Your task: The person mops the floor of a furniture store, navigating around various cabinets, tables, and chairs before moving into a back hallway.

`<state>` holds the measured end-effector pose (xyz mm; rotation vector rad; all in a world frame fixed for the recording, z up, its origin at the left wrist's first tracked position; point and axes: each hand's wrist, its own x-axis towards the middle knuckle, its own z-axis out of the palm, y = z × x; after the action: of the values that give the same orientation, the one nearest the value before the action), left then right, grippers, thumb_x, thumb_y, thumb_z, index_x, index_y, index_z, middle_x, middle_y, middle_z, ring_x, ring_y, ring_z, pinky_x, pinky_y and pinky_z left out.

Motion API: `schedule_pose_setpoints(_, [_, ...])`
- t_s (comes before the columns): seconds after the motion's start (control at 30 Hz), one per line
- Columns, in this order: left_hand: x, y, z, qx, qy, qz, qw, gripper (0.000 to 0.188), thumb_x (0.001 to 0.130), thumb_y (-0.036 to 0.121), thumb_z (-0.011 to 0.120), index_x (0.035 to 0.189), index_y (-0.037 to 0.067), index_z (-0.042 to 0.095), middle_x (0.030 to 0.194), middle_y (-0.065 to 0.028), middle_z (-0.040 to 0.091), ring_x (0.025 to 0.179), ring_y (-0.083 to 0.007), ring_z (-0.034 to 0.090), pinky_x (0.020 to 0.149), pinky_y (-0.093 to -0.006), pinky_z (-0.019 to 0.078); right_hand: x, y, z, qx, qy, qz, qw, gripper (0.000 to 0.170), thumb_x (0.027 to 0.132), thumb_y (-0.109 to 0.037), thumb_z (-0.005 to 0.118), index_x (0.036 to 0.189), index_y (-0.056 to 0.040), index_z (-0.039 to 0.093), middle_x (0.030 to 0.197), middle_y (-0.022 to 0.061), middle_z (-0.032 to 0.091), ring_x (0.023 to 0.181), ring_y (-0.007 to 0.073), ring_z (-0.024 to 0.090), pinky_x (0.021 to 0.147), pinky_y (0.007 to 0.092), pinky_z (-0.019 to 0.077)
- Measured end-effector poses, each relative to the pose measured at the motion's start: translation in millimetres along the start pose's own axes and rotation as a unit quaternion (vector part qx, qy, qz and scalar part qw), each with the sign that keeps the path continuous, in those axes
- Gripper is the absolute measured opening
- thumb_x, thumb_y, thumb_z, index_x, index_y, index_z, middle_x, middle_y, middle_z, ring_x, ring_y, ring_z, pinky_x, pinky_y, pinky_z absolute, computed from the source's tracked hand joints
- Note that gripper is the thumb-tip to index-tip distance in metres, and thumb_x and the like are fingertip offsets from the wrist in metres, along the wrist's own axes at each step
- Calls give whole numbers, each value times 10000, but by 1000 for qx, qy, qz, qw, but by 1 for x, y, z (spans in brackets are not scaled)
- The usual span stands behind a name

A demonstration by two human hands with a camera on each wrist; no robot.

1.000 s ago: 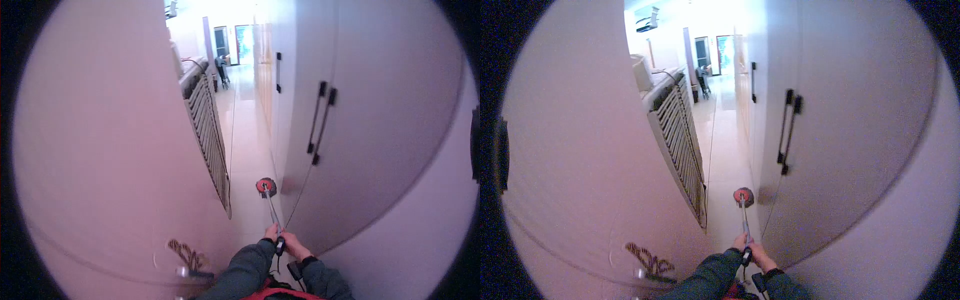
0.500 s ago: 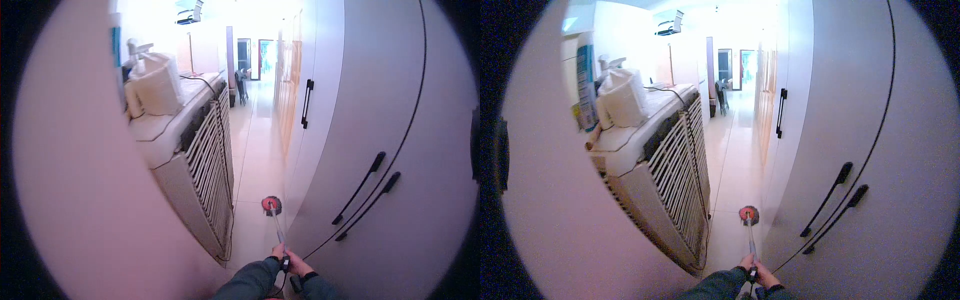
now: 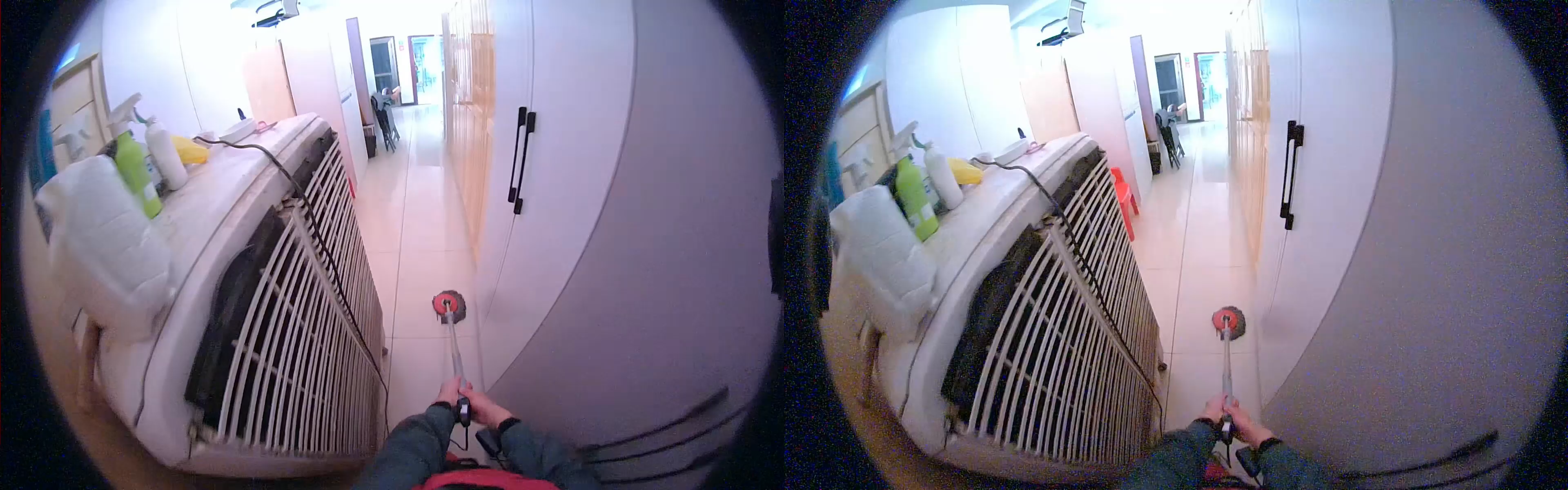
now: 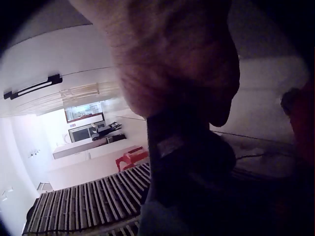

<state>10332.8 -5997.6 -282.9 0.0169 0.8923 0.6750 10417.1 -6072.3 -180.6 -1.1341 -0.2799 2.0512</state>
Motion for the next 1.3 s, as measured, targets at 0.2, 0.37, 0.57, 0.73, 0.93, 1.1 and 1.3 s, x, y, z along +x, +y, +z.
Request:
schedule_pose_setpoints(0.2, [11, 112, 73, 160, -11, 110, 981, 316, 877, 334, 448, 907, 20, 465, 754, -83, 517, 618, -194, 510, 538, -341, 462, 79, -98, 25, -11, -27, -28, 999, 246, 896, -305, 452, 1047, -115, 488, 872, 45, 591, 751, 168, 582, 662, 349, 499])
schedule_pose_setpoints(0.37, [134, 171, 84, 41, 23, -2, 999, 242, 901, 239, 391, 956, 4, 415, 757, -97, 505, 626, -207, 494, 534, -337, 454, 154, -167, 20, 4, -6, -3, 1000, 264, 893, -339, 445, 1035, -124, 504, 867, 45, 601, 781, 198, 589, 711, 373, 500])
schedule_pose_setpoints(0.57, [211, 262, 117, 49, -53, 14, 997, 214, 895, 224, 400, 960, 20, 401, 773, -110, 507, 665, -216, 507, 582, -341, 465, 276, -240, -13, 51, 6, 49, 997, 239, 880, -328, 458, 984, -126, 532, 901, 58, 616, 804, 216, 593, 762, 415, 483])
schedule_pose_setpoints(0.73, [276, 379, 160, 104, -134, -93, 981, 260, 884, 263, 429, 971, 18, 442, 833, -115, 551, 745, -212, 546, 668, -348, 481, 384, -335, 1, 109, -23, -48, 993, 164, 872, -201, 468, 997, -102, 501, 895, 70, 600, 808, 220, 589, 714, 402, 496])
schedule_pose_setpoints(0.93, [369, 495, 189, 138, -156, 16, 978, 363, 873, 344, 447, 959, -1, 522, 842, -109, 600, 776, -206, 588, 685, -344, 498, 430, -474, 93, 53, 75, -147, 985, 155, 805, -72, 514, 957, -42, 505, 829, 78, 570, 714, 192, 577, 591, 324, 486])
schedule_pose_setpoints(1.1, [416, 579, 237, 286, -37, -52, 956, 290, 879, 346, 446, 937, 84, 556, 818, -64, 587, 729, -190, 564, 634, -354, 477, 526, -539, 66, -66, 141, -91, 984, 138, 761, -67, 567, 869, 10, 530, 774, 99, 561, 629, 199, 564, 483, 316, 451])
schedule_pose_setpoints(1.3, [491, 686, 287, 270, -41, -52, 961, 314, 881, 369, 445, 963, 88, 558, 870, -47, 588, 810, -188, 562, 695, -351, 463, 654, -646, 56, -96, 169, -90, 977, 132, 751, -64, 560, 852, 16, 530, 752, 106, 570, 592, 181, 542, 428, 287, 386])
